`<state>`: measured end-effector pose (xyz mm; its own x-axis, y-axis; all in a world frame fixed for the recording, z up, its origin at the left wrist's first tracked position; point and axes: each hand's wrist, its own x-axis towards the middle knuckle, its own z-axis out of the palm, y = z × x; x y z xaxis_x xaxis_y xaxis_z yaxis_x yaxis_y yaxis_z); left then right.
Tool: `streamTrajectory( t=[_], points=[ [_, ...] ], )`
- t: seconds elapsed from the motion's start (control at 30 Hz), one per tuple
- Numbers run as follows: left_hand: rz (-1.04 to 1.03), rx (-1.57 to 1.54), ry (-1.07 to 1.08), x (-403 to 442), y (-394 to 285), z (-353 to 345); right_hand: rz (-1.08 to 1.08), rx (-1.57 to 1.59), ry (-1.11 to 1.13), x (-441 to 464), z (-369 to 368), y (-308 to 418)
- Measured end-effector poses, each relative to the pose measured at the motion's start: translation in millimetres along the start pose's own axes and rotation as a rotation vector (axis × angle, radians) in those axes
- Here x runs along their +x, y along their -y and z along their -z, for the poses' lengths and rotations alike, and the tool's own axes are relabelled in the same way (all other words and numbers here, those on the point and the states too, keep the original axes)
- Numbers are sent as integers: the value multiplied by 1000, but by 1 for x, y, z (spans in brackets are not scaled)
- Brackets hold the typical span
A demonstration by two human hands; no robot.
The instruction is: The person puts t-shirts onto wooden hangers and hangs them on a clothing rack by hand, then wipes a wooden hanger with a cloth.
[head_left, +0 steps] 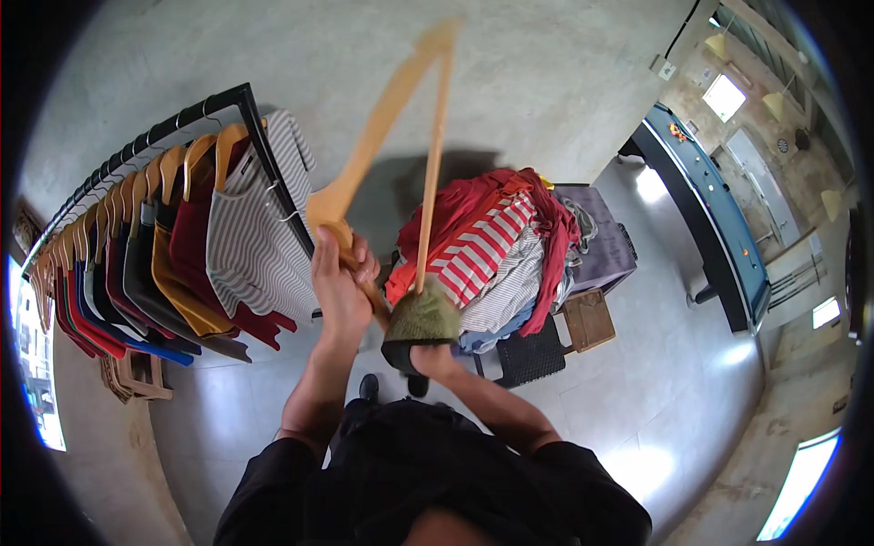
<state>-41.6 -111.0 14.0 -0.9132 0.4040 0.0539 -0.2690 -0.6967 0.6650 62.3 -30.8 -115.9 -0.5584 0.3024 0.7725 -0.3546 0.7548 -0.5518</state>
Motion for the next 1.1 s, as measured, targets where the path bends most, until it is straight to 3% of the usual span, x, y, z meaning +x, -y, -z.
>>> streamTrajectory(
  t=[0.03,0.1,0.2,0.33,0.4,0.43,0.5,0.57,0.67,0.77,0.87,0.93,0.97,1.0,1.03,1.07,1.1],
  points=[
    [29,-10,15,5,-1,1,-44,188,-68,1,-4,7],
    [59,-18,33,11,1,3,-14,-75,12,-11,-1,1],
    [68,-40,57,5,14,17,8,-114,87,-13,11,-9],
    [210,19,-137,-9,42,21,10,-147,188,10,36,-21],
    [174,115,69,-17,61,42,-516,248,30,47,60,-17],
    [158,163,174,-23,69,51,-789,493,-153,73,80,-6],
    [211,218,319,-29,78,75,-1045,770,-476,124,120,20],
    [267,195,257,-41,74,64,-744,508,-391,90,126,-53],
    [213,223,359,-34,74,62,-944,734,-519,123,128,-3],
    [227,243,275,-33,78,61,-799,752,-449,103,123,-26],
    [164,309,256,-29,67,52,-810,908,-470,94,108,-16],
    [112,273,200,-24,62,40,-1090,857,-441,91,84,4],
    [87,257,171,-21,60,33,-1030,911,-390,53,59,-28],
    [-6,328,52,-15,58,25,-770,651,-125,35,45,-33],
    [-15,234,52,-5,51,19,-292,13,77,15,33,-31],
    [-26,139,55,5,42,13,9,-252,60,-3,20,-32],
    [-36,43,57,9,35,8,67,-295,60,-11,13,-32]
  ],
)
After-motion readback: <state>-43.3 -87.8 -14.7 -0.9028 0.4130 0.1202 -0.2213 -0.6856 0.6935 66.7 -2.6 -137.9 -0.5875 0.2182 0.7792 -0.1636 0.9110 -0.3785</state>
